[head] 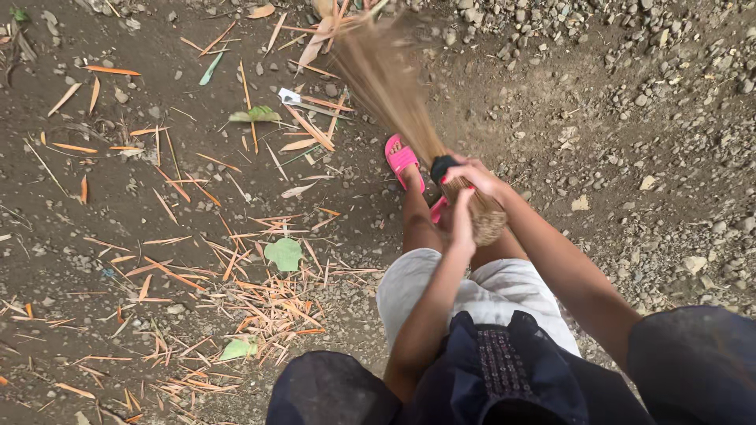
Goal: The person sweeps the rocky ground using a broom made of sticks, moving leaves and debris across the surface.
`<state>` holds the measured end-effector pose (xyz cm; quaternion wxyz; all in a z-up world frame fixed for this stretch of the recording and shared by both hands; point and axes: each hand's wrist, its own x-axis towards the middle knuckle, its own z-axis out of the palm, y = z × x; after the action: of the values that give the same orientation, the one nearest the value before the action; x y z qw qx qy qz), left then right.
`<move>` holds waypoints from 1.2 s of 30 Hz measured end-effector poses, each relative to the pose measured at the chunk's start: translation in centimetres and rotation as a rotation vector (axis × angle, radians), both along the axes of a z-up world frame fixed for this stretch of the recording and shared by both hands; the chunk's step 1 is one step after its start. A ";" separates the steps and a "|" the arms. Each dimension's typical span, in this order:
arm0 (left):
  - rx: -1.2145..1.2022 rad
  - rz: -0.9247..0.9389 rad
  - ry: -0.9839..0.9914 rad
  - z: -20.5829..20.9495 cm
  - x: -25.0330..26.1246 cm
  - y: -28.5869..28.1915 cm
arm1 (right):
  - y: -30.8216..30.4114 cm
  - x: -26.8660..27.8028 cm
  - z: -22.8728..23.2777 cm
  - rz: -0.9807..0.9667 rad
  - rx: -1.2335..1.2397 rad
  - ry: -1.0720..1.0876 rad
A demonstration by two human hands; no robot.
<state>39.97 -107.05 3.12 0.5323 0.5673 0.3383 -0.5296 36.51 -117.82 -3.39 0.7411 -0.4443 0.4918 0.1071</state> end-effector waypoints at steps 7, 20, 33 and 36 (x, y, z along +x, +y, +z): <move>-0.059 -0.102 0.017 4.1 -0.5 2.7 | 2.0 -1.5 4.4 -0.058 -0.033 -0.018; -0.153 0.214 0.224 0.1 1.0 0.2 | -2.3 3.0 0.3 0.074 0.021 -0.121; -0.331 -0.380 0.405 -1.9 0.3 -27.5 | -26.2 -8.3 1.8 -0.511 -0.164 0.104; -0.354 -0.293 0.424 -3.9 1.0 -30.4 | -29.7 -6.5 -2.0 -0.451 -0.085 0.228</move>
<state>40.93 -137.48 -0.76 0.4582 0.3852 0.2589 -0.7580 30.00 -147.53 -5.41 0.6666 -0.3391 0.6630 -0.0321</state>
